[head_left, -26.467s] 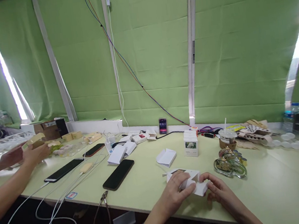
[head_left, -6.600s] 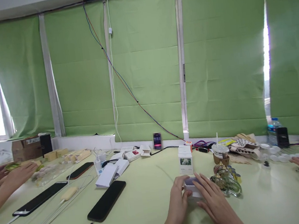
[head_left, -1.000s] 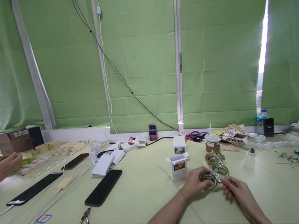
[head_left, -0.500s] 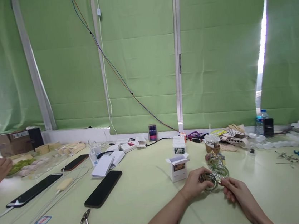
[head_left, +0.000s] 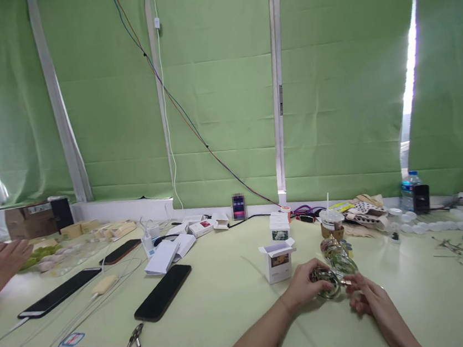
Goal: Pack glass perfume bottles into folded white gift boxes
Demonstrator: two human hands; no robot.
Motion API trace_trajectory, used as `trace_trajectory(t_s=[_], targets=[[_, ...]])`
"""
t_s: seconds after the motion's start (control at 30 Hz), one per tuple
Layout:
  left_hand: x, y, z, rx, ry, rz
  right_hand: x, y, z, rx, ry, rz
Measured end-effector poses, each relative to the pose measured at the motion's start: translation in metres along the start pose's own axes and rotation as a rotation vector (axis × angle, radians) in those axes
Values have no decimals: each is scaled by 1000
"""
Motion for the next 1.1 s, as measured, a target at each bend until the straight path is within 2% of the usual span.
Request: trace_trajectory(t_s=[0.17, 0.47, 0.63, 0.9, 1.1], targets=[[2, -1, -1, -41, -9, 47, 9, -1, 4, 60, -17, -25], [-4, 0, 1, 11, 34, -78, 2, -1, 3, 76, 46, -35], [-9, 0, 4, 39, 53, -109, -1, -2, 1, 92, 21, 66], [-6, 0, 3, 40, 81, -107, -3, 5, 0, 156, -30, 294], [-6, 1, 2, 41, 41, -71, -5, 5, -1, 134, 14, 277]])
Point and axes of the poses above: each hand's wrist, its own z-axis away from the middle knuckle, its own y-axis out of the palm, x = y × z, the point moved 4 cm from there along -z, towards the middle knuckle, and after that the axes turned 1 degree about z, right-handed, at the moved point
